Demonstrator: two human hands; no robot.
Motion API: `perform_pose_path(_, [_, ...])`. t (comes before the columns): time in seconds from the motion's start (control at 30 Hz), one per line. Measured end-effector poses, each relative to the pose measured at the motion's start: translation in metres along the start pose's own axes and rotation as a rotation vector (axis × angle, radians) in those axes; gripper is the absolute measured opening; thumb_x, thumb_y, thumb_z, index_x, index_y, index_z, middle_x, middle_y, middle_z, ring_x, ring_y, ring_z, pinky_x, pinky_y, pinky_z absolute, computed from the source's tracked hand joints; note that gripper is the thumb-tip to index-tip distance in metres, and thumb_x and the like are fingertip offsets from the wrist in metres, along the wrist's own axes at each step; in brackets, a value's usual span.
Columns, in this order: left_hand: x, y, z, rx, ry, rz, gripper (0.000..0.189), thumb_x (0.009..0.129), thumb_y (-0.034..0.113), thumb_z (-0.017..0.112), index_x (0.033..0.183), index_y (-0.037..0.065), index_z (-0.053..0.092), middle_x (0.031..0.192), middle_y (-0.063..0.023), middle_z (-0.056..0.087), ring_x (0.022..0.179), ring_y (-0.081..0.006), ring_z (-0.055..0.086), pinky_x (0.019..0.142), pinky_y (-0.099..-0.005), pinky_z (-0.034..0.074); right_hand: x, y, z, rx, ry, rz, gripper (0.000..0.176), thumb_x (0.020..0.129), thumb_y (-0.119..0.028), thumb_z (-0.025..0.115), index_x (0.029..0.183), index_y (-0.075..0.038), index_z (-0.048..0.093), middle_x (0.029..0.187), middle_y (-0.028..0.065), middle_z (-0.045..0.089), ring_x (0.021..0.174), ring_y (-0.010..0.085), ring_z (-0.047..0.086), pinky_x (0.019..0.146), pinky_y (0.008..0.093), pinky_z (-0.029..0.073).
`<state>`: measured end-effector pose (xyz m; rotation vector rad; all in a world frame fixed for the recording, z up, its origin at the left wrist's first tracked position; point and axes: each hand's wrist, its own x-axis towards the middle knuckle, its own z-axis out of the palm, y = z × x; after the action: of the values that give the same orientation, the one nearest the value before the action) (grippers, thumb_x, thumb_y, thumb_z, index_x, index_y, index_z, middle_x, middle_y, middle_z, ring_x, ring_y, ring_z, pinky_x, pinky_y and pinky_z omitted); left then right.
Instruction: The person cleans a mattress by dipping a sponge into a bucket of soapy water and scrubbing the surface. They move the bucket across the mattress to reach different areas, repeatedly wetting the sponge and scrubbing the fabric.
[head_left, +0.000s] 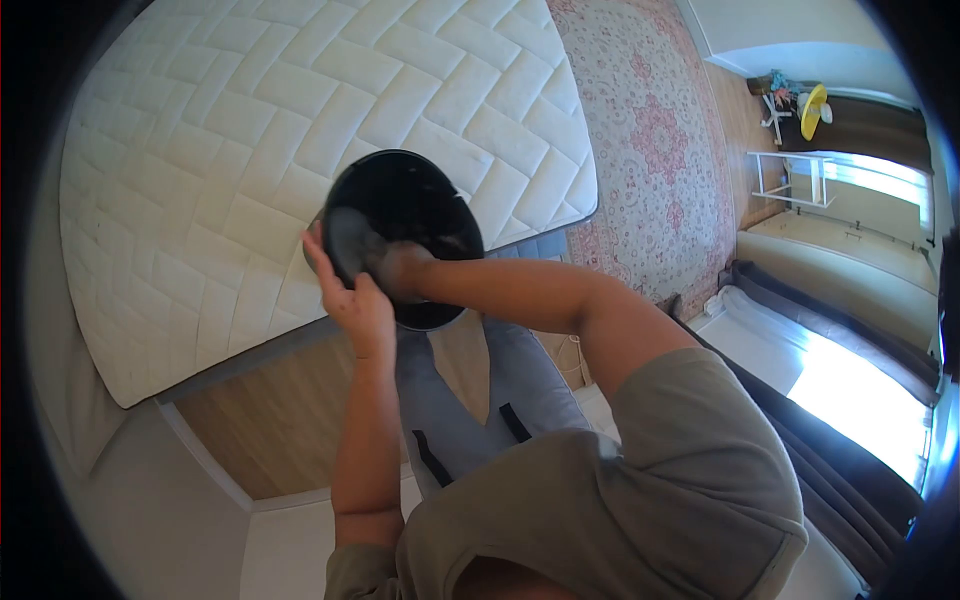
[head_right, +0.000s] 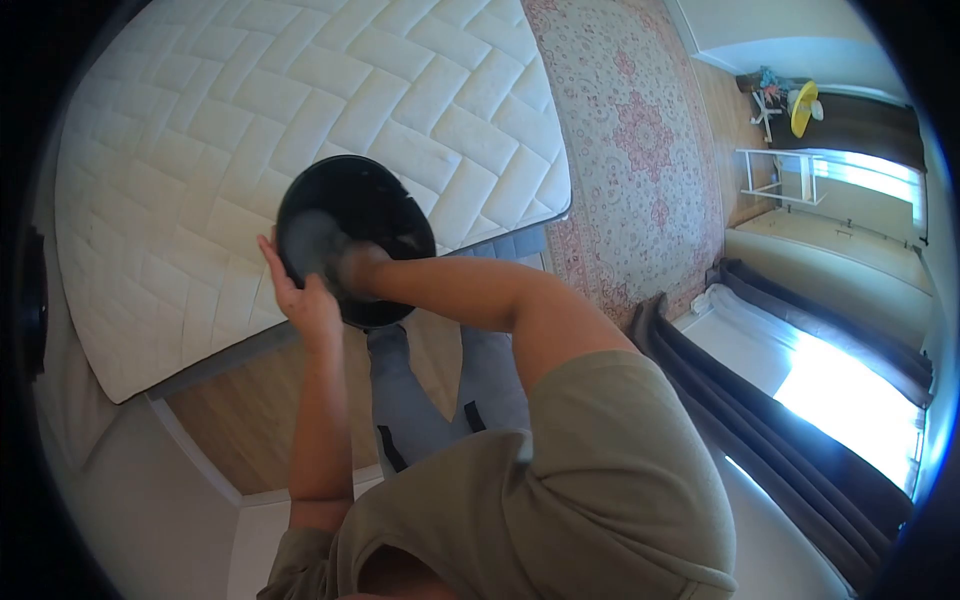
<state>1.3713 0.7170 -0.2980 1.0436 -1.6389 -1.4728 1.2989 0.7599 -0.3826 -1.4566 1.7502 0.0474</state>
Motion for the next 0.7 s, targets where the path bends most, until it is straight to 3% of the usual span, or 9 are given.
perform_pose_path(0.07, [0.010,0.000,0.004,-0.012,0.060,-0.057,0.080,0.060,-0.016,0.032,0.137,0.000,0.017,0.133,-0.0150,0.036,0.121,-0.0243,0.037,0.101,-0.0311,0.025,-0.012,0.009,-0.018,0.076,0.026,0.079,0.039,0.071,-0.012,0.059,0.109,-0.004,0.056,0.110,0.0143,0.057,0.103,0.0262,0.055,0.089,0.0404,0.039])
perform_pose_path(0.17, [0.026,0.001,0.014,-0.020,0.067,-0.093,0.080,0.061,-0.016,0.033,0.137,0.000,0.016,0.131,-0.0151,0.039,0.119,-0.0245,0.039,0.101,-0.0311,0.025,-0.031,0.020,-0.046,-0.179,-0.207,0.011,0.035,0.077,-0.015,0.050,0.111,-0.006,0.054,0.110,0.0158,0.057,0.103,0.0294,0.055,0.087,0.0381,0.040])
perform_pose_path(0.3, [0.048,0.007,0.027,0.052,0.058,-0.143,0.079,0.062,-0.016,0.034,0.138,0.002,0.017,0.130,-0.0152,0.041,0.115,-0.0232,0.043,0.096,-0.0290,0.031,-0.083,0.037,-0.097,-0.240,-0.261,0.031,0.038,0.071,-0.008,0.053,0.108,-0.010,0.056,0.103,0.0147,0.059,0.102,0.0287,0.055,0.081,0.0373,0.040])
perform_pose_path(0.37, [0.057,0.008,0.024,0.084,0.087,-0.211,0.079,0.064,-0.017,0.036,0.138,0.006,0.019,0.130,-0.0163,0.040,0.110,-0.0219,0.046,0.087,-0.0255,0.037,-0.114,0.060,-0.108,-0.080,0.252,0.048,0.038,0.070,-0.005,0.051,0.107,-0.010,0.055,0.102,0.0132,0.059,0.102,0.0266,0.054,0.081,0.0376,0.040])
perform_pose_path(0.43, [0.070,0.010,0.014,0.105,0.133,-0.238,0.080,0.063,-0.016,0.037,0.138,0.007,0.022,0.129,-0.0163,0.041,0.106,-0.0219,0.049,0.084,-0.0254,0.039,-0.136,0.104,-0.113,0.031,0.416,-0.019,0.031,0.077,-0.009,0.051,0.108,-0.009,0.053,0.100,0.0122,0.059,0.099,0.0243,0.055,0.081,0.0364,0.041])
perform_pose_path(0.5, [0.082,0.008,-0.009,0.135,0.136,-0.248,0.080,0.059,-0.013,0.036,0.136,0.008,0.028,0.126,-0.0155,0.044,0.105,-0.0237,0.049,0.085,-0.0286,0.041,-0.146,0.155,-0.099,0.683,0.433,-0.031,0.026,0.082,-0.014,0.053,0.108,-0.010,0.053,0.098,0.0131,0.059,0.097,0.0226,0.055,0.084,0.0352,0.042])
perform_pose_path(0.57, [0.088,0.012,-0.038,0.046,0.141,-0.321,0.079,0.056,-0.011,0.039,0.133,0.008,0.033,0.124,-0.0148,0.045,0.105,-0.0263,0.050,0.089,-0.0321,0.042,-0.131,0.236,-0.042,0.905,0.549,-0.063,0.024,0.083,-0.017,0.056,0.106,-0.009,0.055,0.098,0.0123,0.059,0.095,0.0216,0.055,0.085,0.0346,0.042])
perform_pose_path(0.63, [0.090,0.017,-0.077,0.042,0.126,-0.360,0.075,0.056,-0.009,0.041,0.129,0.006,0.036,0.123,-0.0140,0.046,0.107,-0.0275,0.049,0.092,-0.0340,0.042,-0.122,0.317,0.014,0.685,0.778,0.160,0.029,0.080,-0.011,0.058,0.108,-0.011,0.055,0.097,0.0109,0.059,0.096,0.0243,0.054,0.087,0.0350,0.041])
perform_pose_path(0.7, [0.099,0.013,-0.132,-0.038,0.153,-0.427,0.071,0.056,-0.005,0.045,0.126,0.006,0.039,0.118,-0.0137,0.048,0.107,-0.0298,0.049,0.092,-0.0395,0.043,-0.125,0.361,0.039,0.184,0.829,0.427,0.035,0.079,-0.009,0.056,0.113,-0.015,0.053,0.103,0.0106,0.056,0.101,0.0297,0.050,0.091,0.0361,0.039])
